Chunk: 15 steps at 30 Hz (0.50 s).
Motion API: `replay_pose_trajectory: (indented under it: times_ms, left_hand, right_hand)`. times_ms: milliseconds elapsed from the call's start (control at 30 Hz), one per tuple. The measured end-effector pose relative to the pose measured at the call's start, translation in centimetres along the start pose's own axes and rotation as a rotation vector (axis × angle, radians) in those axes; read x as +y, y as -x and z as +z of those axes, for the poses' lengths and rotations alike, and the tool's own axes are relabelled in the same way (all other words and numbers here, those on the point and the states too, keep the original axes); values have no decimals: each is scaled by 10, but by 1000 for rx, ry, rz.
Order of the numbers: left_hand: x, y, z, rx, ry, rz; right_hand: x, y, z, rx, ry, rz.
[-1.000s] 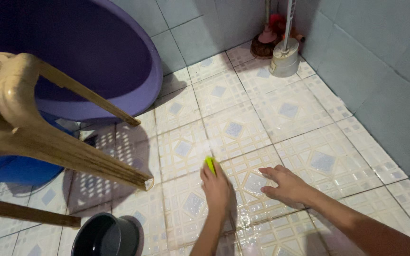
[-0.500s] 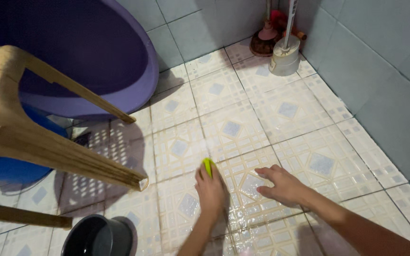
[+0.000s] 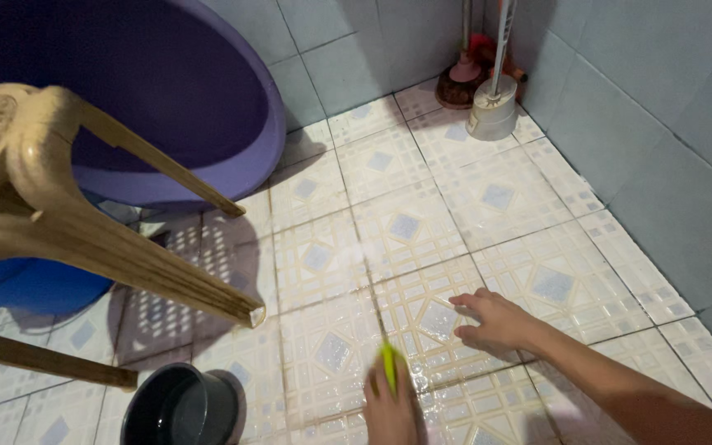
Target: The person cleans a tiled bathroom floor by spraying cleaner and scrubbing with a brush. They move a plastic stool and a metal pan to access the floor area, then scrub the tiles and grout lines with a yellow brush.
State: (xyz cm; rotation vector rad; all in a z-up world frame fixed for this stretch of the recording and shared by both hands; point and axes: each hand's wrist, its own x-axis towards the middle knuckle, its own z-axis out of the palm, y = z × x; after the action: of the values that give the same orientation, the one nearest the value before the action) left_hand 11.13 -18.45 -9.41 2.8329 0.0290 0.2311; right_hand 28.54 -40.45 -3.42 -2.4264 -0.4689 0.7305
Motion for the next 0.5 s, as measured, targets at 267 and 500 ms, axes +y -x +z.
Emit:
replay_pose_trajectory:
  times_ms: [267,500]
  left_hand:
    - [-4,-44,-21,-63,14,10]
    - [-8,-88,-8,9,-5,-14]
  right_hand:
    - [-30,66,-31,-458,624,124]
    - [23,192,-78,-714,997,406]
